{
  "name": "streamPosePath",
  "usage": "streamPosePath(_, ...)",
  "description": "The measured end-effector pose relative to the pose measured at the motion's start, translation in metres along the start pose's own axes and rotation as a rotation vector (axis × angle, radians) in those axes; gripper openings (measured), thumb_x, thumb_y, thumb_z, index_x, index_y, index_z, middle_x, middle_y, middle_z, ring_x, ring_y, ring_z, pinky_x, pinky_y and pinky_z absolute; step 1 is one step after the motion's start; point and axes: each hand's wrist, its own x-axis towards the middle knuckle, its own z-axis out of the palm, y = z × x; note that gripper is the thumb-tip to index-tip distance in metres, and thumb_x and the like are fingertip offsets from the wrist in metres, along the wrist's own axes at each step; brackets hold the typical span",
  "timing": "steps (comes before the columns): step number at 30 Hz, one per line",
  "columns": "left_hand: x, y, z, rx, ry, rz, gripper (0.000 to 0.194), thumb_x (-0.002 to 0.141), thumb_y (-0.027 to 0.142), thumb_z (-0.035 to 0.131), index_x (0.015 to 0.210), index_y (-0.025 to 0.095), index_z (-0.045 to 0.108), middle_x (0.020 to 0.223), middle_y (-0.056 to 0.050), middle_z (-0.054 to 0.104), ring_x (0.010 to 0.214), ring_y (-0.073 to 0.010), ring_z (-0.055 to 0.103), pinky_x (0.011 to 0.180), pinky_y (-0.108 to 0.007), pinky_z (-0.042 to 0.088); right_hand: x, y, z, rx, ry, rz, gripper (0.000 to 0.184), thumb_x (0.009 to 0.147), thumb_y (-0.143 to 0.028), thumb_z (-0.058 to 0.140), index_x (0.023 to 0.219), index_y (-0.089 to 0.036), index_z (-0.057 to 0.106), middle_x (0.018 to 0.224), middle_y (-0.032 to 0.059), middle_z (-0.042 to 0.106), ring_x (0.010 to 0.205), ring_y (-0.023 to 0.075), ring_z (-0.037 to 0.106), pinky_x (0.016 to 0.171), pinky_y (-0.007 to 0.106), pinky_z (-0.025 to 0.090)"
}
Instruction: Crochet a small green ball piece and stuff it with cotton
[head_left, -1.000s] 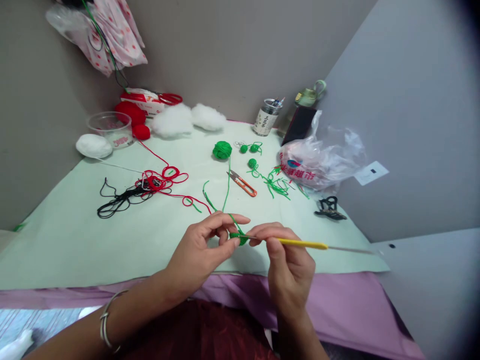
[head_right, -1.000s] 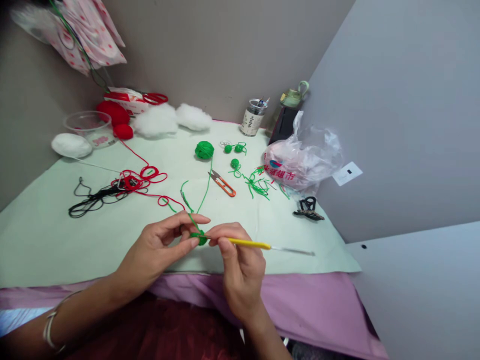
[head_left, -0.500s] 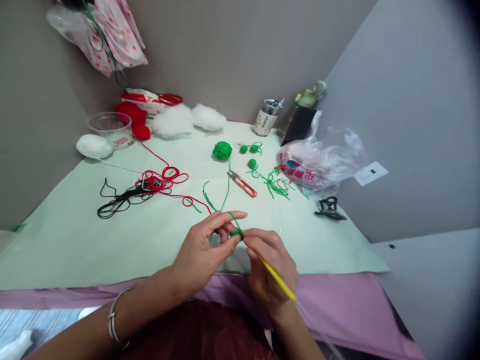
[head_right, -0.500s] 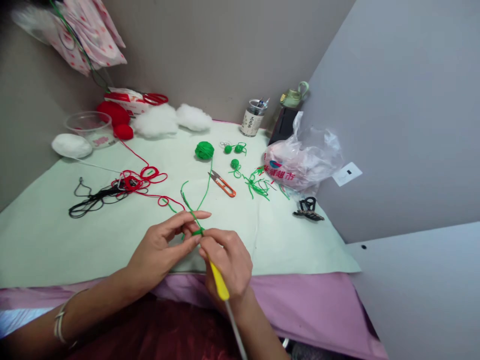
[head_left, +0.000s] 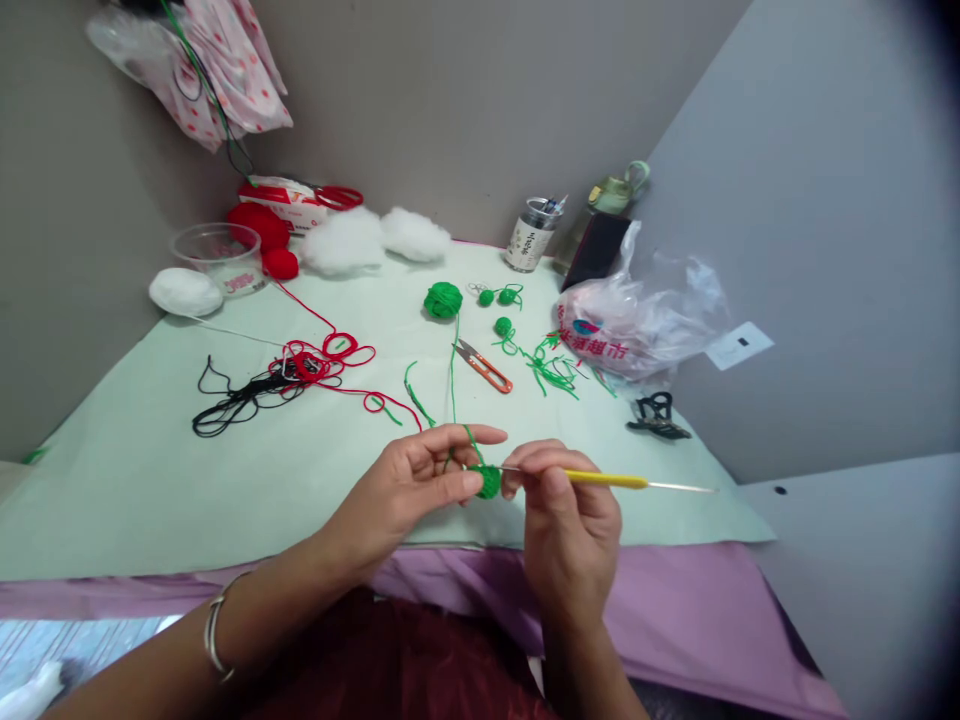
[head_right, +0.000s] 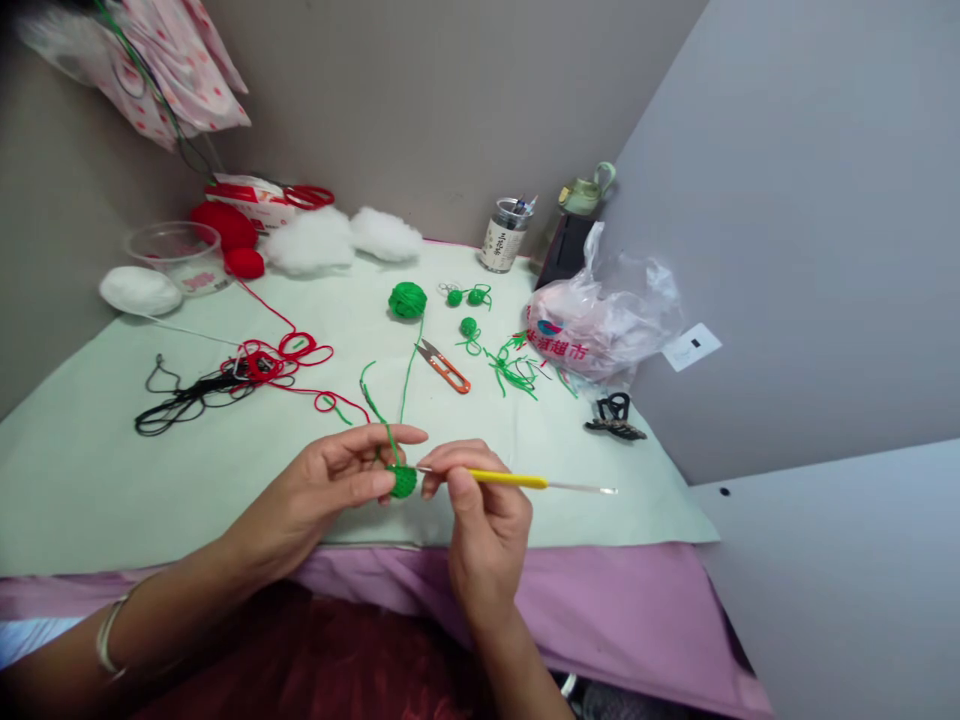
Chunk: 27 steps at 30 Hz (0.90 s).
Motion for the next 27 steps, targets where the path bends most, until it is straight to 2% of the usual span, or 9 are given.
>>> streamPosePath(3,-0.001,-0.003,0.0031,0.072,0.03,0.006,0.032,0.086,0.029,0.086,0.117,0.029,0.084,0.088,0.001,0.065,0.083,-0.0128,0.056,0.083,-0.026,0.045,-0.0012,0.0029,0.0027,-0.106,-0.049,-0.042,0.018,0.103,-0.021,0.061,0.097,-0.025,0.078,0.092,0.0043,0.078,0.089,0.0196,0.073,0.076,0.033,0.06)
streamPosePath(8,0.0001,-0.0027,0.0073,-0.01,0.07,-0.025,0.054,0.081,0.022,0.087,0.134,0.025,0.075,0.089,0.001,0.066,0.085,-0.014,0.058,0.084,-0.028,0.046,-0.0037,0.0042,0.0019,-0.114,-0.047,-0.045,0.019,0.103,-0.019,0.062,0.099,-0.025,0.079,0.09,0.0026,0.076,0.085,0.017,0.071,0.075,0.03,0.059)
streamPosePath(11,0.0011,-0.0001,0.0057,-0.087,0.037,-0.1,0.057,0.08,0.019,0.083,0.136,0.021,0.073,0.089,0.0,0.066,0.078,-0.0131,0.055,0.075,-0.027,0.045,-0.0017,0.0044,-0.0002,0.056,-0.031,0.055,0.018,0.104,-0.024,0.063,0.097,-0.024,0.079,0.086,0.0016,0.073,0.076,0.0144,0.068,0.069,0.027,0.057)
streamPosePath(14,0.0016,0.0017,0.002,-0.184,-0.068,-0.151,0.047,0.078,0.019,0.078,0.125,0.017,0.078,0.081,0.001,0.061,0.063,-0.0093,0.041,0.068,-0.025,0.041,0.0021,0.0023,-0.0011,0.247,0.0,0.209,0.019,0.102,-0.032,0.067,0.09,-0.022,0.079,0.08,0.0001,0.069,0.069,0.0113,0.066,0.067,0.024,0.055)
streamPosePath(16,0.0014,0.0023,-0.0001,-0.223,-0.115,-0.154,0.041,0.077,0.02,0.076,0.117,0.016,0.081,0.077,0.001,0.058,0.062,-0.0092,0.035,0.068,-0.025,0.041,0.0043,0.0002,-0.0009,0.347,0.006,0.315,0.021,0.099,-0.035,0.071,0.085,-0.021,0.079,0.076,-0.0005,0.066,0.065,0.0097,0.063,0.064,0.021,0.054)
streamPosePath(20,-0.0003,0.0021,-0.0004,-0.196,-0.086,-0.099,0.035,0.078,0.021,0.076,0.112,0.019,0.083,0.082,-0.001,0.058,0.074,-0.013,0.046,0.07,-0.025,0.04,0.0049,-0.0005,0.0014,0.479,0.004,0.445,0.02,0.096,-0.036,0.075,0.084,-0.021,0.079,0.075,-0.0009,0.065,0.062,0.0081,0.06,0.058,0.018,0.05)
streamPosePath(23,-0.0017,0.0009,0.0026,-0.106,-0.031,-0.029,0.034,0.083,0.022,0.078,0.117,0.023,0.081,0.087,0.0,0.059,0.081,-0.0137,0.052,0.075,-0.025,0.041,0.0027,0.0022,0.0048,0.445,-0.019,0.38,0.018,0.097,-0.037,0.075,0.087,-0.023,0.081,0.079,-0.0004,0.068,0.066,0.0092,0.062,0.064,0.021,0.053)
streamPosePath(27,-0.0012,0.0012,0.0073,-0.052,0.001,-0.017,0.036,0.086,0.029,0.083,0.122,0.024,0.079,0.09,0.0,0.063,0.085,-0.0141,0.057,0.08,-0.027,0.043,0.0003,0.0044,0.0073,0.335,-0.049,0.243,0.016,0.1,-0.035,0.072,0.092,-0.024,0.082,0.086,0.0008,0.072,0.073,0.0107,0.065,0.07,0.023,0.055)
